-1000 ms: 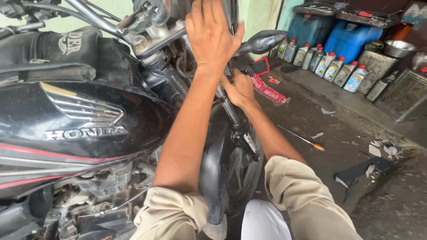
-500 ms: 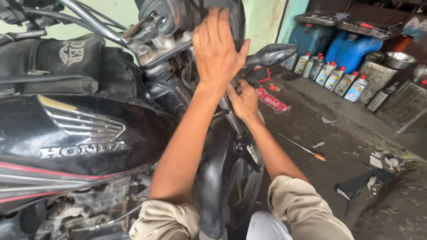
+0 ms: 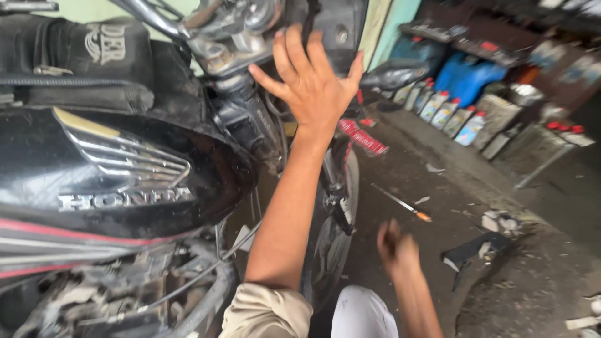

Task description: The person works on the handlebar and headlight area of a Honda motorcycle, using a screwdriver and a spanner to loosen and tighten bolts on the handlebar clamp. They reposition around the bike, work on fasteners by hand, and finally grip the handlebar and seat to check the assembly.

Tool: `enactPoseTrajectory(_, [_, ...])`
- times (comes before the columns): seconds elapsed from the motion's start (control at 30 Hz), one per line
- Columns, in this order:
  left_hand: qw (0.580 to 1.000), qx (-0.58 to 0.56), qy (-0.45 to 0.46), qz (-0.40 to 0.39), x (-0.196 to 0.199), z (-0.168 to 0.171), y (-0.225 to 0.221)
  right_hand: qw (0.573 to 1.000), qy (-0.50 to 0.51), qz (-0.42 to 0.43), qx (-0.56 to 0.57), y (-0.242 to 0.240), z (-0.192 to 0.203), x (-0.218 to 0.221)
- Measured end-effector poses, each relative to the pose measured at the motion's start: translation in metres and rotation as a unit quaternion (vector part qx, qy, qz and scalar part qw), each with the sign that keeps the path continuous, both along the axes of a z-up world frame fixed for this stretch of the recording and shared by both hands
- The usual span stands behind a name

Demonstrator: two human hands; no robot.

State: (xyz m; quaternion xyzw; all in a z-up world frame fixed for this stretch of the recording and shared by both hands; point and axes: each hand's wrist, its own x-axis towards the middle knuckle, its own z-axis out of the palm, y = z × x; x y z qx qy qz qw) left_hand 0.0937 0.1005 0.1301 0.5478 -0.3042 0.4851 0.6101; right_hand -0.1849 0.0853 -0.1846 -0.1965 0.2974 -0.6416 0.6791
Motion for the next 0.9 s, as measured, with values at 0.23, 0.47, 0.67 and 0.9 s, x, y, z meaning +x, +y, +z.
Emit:
enactPoseTrajectory(0.23, [0.999,0.018,-0.029,0.009,0.011,-0.004,0.009,0.988,0.039,0.08,0.13,0.047,-0.075,-0.042])
enactPoseTrajectory(0.47, [0.994,0.097,-0.046,-0.001,0.014,-0.012,-0.002,0.974,-0.091,0.204,-0.028,0.123,0.145,0.066])
enactPoseTrajectory(0.67, [0.995,0.087,-0.053,0.009,0.019,-0.014,-0.009,0.938,-0.131,0.285,-0.15,0.136,0.196,0.089])
enactPoseTrajectory(0.9, [0.997,0.063,-0.035,-0.004,0.016,-0.01,-0.005,0.925,-0.038,0.27,-0.263,0.123,0.214,0.091])
